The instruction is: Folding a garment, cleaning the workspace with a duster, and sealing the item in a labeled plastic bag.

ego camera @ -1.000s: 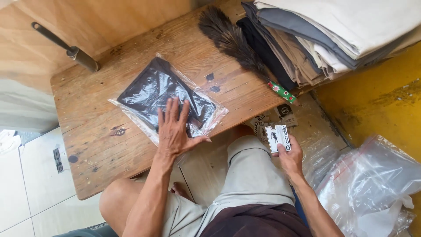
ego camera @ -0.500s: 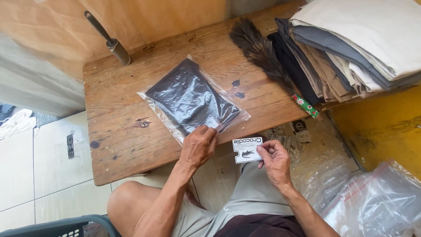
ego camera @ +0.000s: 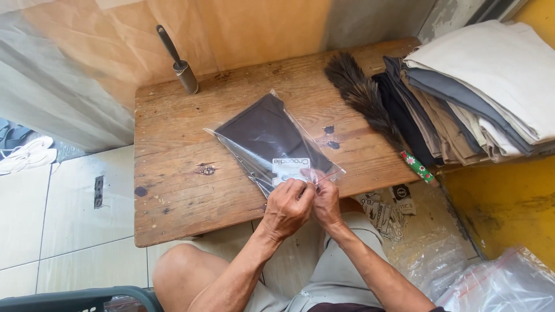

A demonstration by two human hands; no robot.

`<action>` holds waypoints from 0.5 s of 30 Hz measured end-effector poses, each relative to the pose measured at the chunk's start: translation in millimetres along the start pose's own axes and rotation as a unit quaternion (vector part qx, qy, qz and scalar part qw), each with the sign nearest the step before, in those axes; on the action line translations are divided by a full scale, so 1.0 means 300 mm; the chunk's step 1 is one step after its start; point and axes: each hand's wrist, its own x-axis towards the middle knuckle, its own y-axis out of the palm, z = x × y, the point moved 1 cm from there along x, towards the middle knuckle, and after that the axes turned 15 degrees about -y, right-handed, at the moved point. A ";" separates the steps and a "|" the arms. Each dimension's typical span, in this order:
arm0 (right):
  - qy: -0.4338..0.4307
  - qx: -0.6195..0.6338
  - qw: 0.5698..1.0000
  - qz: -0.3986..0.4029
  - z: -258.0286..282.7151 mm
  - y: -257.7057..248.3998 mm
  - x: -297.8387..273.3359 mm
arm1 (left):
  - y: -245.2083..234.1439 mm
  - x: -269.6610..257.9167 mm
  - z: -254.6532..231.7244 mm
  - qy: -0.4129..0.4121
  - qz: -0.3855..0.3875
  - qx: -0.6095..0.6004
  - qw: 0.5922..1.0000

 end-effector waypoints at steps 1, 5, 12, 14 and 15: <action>-0.064 -0.021 0.997 0.029 -0.024 0.020 0.008 | 0.002 0.002 0.003 0.006 -0.010 -0.002 1.000; -0.054 0.076 0.995 0.019 -0.091 0.107 0.050 | -0.028 0.040 -0.008 0.019 -0.038 -0.020 0.999; -0.220 -0.294 0.923 0.115 -0.247 0.228 0.214 | -0.011 0.039 -0.015 0.004 -0.054 -0.041 0.998; -0.242 -0.333 0.904 0.116 -0.171 0.233 0.214 | -0.009 0.041 -0.014 0.003 -0.048 -0.042 0.998; -0.267 -0.337 0.892 0.138 -0.175 0.235 0.199 | -0.011 0.046 -0.018 -0.002 -0.047 -0.049 0.998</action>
